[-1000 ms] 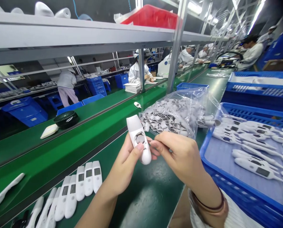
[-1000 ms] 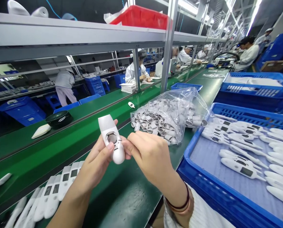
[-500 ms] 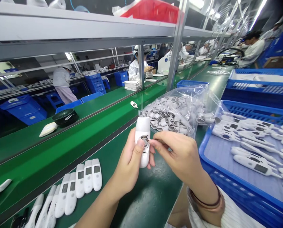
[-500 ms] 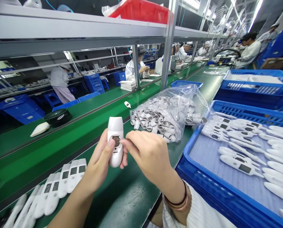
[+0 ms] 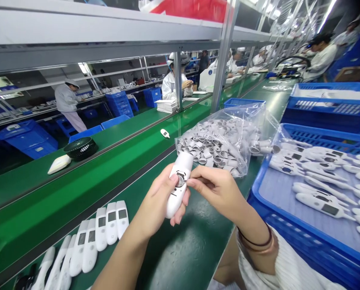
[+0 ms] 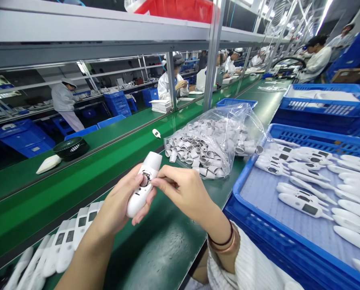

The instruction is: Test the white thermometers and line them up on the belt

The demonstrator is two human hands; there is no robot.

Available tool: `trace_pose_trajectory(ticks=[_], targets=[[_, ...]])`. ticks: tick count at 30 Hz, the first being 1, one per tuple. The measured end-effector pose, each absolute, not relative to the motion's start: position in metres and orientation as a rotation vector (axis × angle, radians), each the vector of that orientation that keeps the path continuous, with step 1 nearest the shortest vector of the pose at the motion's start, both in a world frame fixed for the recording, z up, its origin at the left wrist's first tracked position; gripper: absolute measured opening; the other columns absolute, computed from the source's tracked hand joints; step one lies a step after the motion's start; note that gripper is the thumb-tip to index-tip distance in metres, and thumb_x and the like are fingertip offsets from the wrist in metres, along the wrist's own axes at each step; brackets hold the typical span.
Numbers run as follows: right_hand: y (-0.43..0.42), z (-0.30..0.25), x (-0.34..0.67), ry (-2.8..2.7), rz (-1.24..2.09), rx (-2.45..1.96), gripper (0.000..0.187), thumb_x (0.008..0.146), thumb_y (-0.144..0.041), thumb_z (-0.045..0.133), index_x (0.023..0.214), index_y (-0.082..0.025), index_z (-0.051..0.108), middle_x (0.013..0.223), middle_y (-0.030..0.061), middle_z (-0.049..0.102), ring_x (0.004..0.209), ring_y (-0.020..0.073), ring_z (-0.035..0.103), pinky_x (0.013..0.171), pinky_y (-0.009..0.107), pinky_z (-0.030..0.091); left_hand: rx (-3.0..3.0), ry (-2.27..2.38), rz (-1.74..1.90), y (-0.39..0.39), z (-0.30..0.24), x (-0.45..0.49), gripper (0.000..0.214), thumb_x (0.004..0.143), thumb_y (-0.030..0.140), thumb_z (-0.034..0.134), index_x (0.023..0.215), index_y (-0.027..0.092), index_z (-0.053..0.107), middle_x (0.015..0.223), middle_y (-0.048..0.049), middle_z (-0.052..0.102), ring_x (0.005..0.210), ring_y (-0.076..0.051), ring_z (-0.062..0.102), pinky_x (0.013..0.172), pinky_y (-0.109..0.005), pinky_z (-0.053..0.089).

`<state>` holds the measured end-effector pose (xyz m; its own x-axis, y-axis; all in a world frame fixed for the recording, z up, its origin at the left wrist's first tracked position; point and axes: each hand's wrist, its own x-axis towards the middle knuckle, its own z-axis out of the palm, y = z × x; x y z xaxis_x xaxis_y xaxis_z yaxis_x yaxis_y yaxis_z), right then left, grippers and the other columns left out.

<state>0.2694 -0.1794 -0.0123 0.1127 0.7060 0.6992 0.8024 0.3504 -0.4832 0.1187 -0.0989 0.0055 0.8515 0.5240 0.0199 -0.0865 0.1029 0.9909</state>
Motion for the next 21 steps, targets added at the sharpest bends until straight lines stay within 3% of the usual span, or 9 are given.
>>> trace_pose_trajectory(ticks=[4, 8, 11, 15, 18, 21], targets=[[-0.177, -0.011, 0.275, -1.691, -0.367, -1.218, 0.005, 0.097, -0.021, 0.063, 0.095, -0.018, 0.068, 0.069, -0.0011, 0.067, 0.056, 0.0115, 0.058, 0.055, 0.024, 0.043, 1.251, 0.341, 0.394, -0.092, 0.005, 0.122, 0.040, 0.100, 0.032, 0.041, 0.137, 0.018, 0.041, 0.062, 0.0049, 0.058, 0.034, -0.007, 0.046, 0.032, -0.014, 0.035], [-0.175, -0.005, 0.279, -1.833, -0.474, -1.099, 0.017, 0.100, -0.014, 0.054, 0.095, -0.019, 0.070, 0.069, 0.0007, 0.068, 0.059, 0.0135, 0.059, 0.056, 0.027, 0.045, 1.270, 0.314, 0.301, -0.095, 0.005, 0.122, 0.056, 0.085, 0.013, 0.041, 0.140, 0.019, 0.042, 0.070, 0.0034, 0.059, 0.040, -0.007, 0.051, 0.036, -0.014, 0.039], [-0.176, -0.004, 0.277, -1.648, -0.442, -1.030, 0.011, 0.095, -0.012, 0.063, 0.092, -0.020, 0.070, 0.069, 0.0000, 0.068, 0.060, 0.0128, 0.060, 0.057, 0.026, 0.048, 1.317, 0.327, 0.314, -0.101, 0.006, 0.120, 0.062, 0.086, 0.011, 0.039, 0.147, 0.024, 0.039, 0.076, 0.0028, 0.060, 0.047, -0.007, 0.053, 0.042, -0.015, 0.041], [-0.185, -0.010, 0.267, -1.413, -0.455, -1.070, 0.017, 0.088, -0.009, 0.072, 0.096, -0.023, 0.070, 0.075, -0.0004, 0.072, 0.063, 0.0133, 0.067, 0.056, 0.025, 0.052, 1.374, 0.396, 0.424, -0.109, 0.008, 0.118, 0.067, 0.091, 0.011, 0.039, 0.155, 0.029, 0.031, 0.084, 0.0019, 0.059, 0.055, -0.008, 0.054, 0.050, -0.019, 0.044], [-0.188, -0.014, 0.260, -1.525, -0.629, -1.086, 0.014, 0.090, -0.008, 0.069, 0.100, -0.019, 0.070, 0.080, 0.0035, 0.076, 0.072, 0.0150, 0.072, 0.063, 0.024, 0.057, 1.410, 0.432, 0.521, -0.114, 0.008, 0.118, 0.070, 0.092, 0.011, 0.041, 0.157, 0.033, 0.030, 0.077, 0.0034, 0.055, 0.057, -0.010, 0.052, 0.052, -0.020, 0.044], [-0.186, -0.016, 0.254, -1.664, -0.820, -1.080, 0.010, 0.094, -0.008, 0.063, 0.100, -0.013, 0.070, 0.078, 0.0064, 0.075, 0.068, 0.0145, 0.070, 0.059, 0.024, 0.054, 1.474, 0.463, 0.594, -0.117, 0.003, 0.117, 0.070, 0.094, 0.012, 0.044, 0.158, 0.036, 0.030, 0.073, 0.0032, 0.054, 0.059, -0.012, 0.051, 0.054, -0.022, 0.046]])
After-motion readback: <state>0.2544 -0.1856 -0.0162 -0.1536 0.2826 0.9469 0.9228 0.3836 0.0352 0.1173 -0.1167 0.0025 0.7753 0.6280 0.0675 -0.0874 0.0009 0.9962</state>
